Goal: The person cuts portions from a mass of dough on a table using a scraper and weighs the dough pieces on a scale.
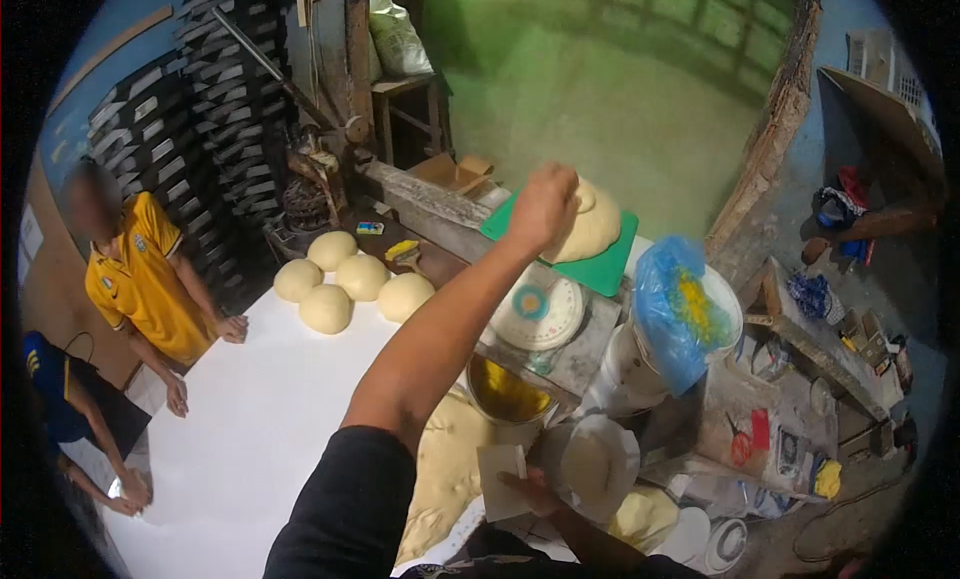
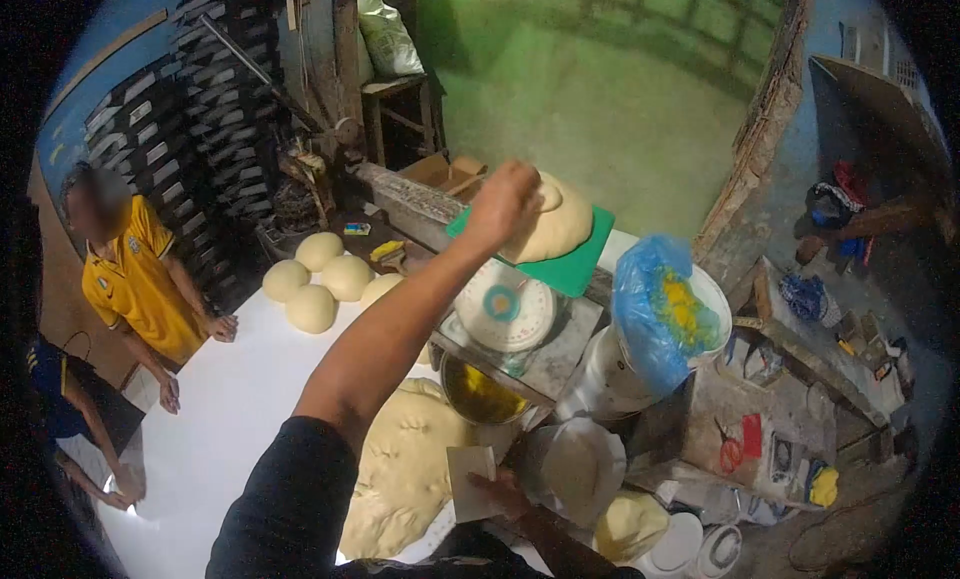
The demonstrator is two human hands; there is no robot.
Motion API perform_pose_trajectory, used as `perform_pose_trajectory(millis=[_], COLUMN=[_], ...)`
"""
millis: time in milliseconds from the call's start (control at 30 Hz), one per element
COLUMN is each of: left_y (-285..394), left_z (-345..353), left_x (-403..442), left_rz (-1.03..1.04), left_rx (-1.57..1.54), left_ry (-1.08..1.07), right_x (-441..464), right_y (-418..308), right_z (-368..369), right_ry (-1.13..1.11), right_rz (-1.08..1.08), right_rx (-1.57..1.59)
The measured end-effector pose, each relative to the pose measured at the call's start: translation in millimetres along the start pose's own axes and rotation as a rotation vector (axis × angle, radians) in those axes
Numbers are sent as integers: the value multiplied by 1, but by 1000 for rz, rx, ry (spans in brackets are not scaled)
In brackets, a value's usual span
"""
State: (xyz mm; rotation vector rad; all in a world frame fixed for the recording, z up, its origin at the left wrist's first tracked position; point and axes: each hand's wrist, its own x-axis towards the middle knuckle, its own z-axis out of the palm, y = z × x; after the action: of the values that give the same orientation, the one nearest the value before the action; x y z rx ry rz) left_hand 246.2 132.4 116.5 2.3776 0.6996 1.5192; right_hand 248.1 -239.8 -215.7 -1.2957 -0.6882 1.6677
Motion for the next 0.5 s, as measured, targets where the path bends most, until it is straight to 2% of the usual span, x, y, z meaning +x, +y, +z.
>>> perform_pose_trajectory(millis=[33,67,133,200,233,267,367,400,467,500], left_y=[2,-1,21,40,52,53,110,137,198,219], left_z=[9,13,-25,-75,-111,-140,-245,-280,-338,-358], left_x=[-4,-12,-27,-79,-117,-169,-301,-329,-421,-454], left_rz=[13,-8,97,47,-111,-120,-94,-34,-251,-420], left_rx=[227,218,412,60,-327,-494,-1049,-1057,-1175,-1147], left_ry=[-106,-118,175,97,-189,-435,-1064,-945,-576,-443], right_x=[-6,-15,-26,-35,-32,-33,-52,-55,-62,-65], right_y=[-9,-15,-34,-21,-1,12,7,5,4,12], right_z=[-2,-2,-2,-15,-27,-33,-19,-7,16,31], right_ry=[34,67,96,118,90,62,-2,3,18,-10], right_rz=[41,92,138,172,52,-78,-23,-23,18,15], right_rx=[34,71,124,180,36,-110,-95,-88,-243,-126])
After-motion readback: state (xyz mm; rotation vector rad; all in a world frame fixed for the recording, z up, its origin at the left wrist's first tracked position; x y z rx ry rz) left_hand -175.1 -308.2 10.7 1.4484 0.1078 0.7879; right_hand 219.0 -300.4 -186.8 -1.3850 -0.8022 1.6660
